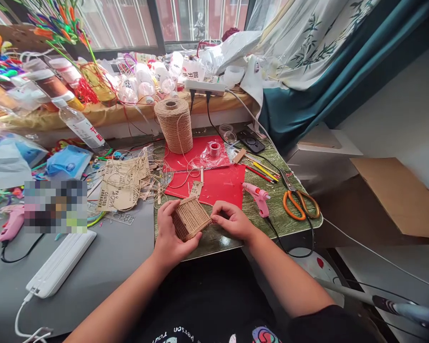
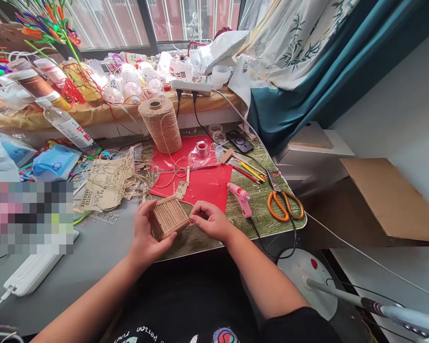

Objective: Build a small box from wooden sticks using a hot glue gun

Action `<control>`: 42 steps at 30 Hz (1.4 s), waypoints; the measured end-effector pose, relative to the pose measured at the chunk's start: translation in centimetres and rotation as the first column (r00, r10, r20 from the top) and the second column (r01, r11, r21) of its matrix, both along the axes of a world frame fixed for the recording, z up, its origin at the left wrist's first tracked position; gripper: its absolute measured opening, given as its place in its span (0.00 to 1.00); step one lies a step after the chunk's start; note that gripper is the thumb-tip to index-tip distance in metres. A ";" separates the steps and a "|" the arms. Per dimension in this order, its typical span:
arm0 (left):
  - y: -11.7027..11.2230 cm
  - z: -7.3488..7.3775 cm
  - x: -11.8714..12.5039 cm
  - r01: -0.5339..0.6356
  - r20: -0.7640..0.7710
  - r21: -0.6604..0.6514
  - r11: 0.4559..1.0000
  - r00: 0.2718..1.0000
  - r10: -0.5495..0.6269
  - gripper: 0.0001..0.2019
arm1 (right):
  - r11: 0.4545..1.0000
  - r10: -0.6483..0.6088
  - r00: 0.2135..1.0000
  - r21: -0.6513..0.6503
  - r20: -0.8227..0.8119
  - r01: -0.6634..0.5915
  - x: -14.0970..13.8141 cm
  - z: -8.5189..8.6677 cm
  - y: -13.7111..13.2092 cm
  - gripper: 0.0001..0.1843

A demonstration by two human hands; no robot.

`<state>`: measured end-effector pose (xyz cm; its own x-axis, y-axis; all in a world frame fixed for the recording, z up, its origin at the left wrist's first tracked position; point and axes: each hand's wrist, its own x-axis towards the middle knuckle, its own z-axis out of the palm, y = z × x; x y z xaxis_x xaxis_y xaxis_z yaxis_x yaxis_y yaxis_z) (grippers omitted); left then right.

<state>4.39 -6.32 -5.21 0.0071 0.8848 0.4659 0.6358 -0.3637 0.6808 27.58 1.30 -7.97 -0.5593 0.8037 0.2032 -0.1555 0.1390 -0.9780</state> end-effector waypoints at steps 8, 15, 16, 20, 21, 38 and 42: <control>-0.8 -1.7 -2.0 0.058 0.078 -0.086 0.995 0.996 -0.051 0.51 | 1.000 0.015 0.999 -0.010 0.029 -0.015 -0.2 0.0 -0.1 0.13; -1.1 -2.1 -2.4 0.071 0.088 -0.111 0.991 0.994 -0.061 0.49 | 0.999 0.038 0.997 0.012 0.060 -0.039 -0.4 0.0 -0.2 0.13; -1.2 -2.1 -2.4 0.072 0.088 -0.113 0.991 0.994 -0.062 0.49 | 0.998 0.052 0.996 0.016 0.070 -0.053 -0.5 0.0 -0.2 0.13; -1.6 -2.1 -2.9 0.078 0.074 -0.120 0.990 0.995 -0.070 0.47 | 0.993 0.105 0.985 0.043 0.133 -0.112 -0.7 -0.1 -0.2 0.12; -1.8 -2.1 -3.1 0.079 0.067 -0.127 0.989 0.995 -0.071 0.46 | 0.992 0.110 0.982 0.051 0.151 -0.119 -0.8 -0.1 -0.3 0.12; 1.6 5.8 -0.5 0.080 -0.483 -0.294 0.953 0.848 -0.220 0.44 | 0.987 0.117 0.976 0.088 0.183 -0.135 -1.9 -0.5 -0.5 0.15; 1.7 5.1 -0.6 0.077 -0.426 -0.272 0.959 0.884 -0.191 0.43 | 0.992 0.107 0.987 0.057 0.124 -0.114 -1.6 -0.2 -0.4 0.16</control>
<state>3.82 -4.60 -0.14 0.2885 0.9443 0.1584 0.8479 -0.3288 0.4159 25.94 0.88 -8.21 -0.6673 0.7231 0.1783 -0.0554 0.1904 -0.9801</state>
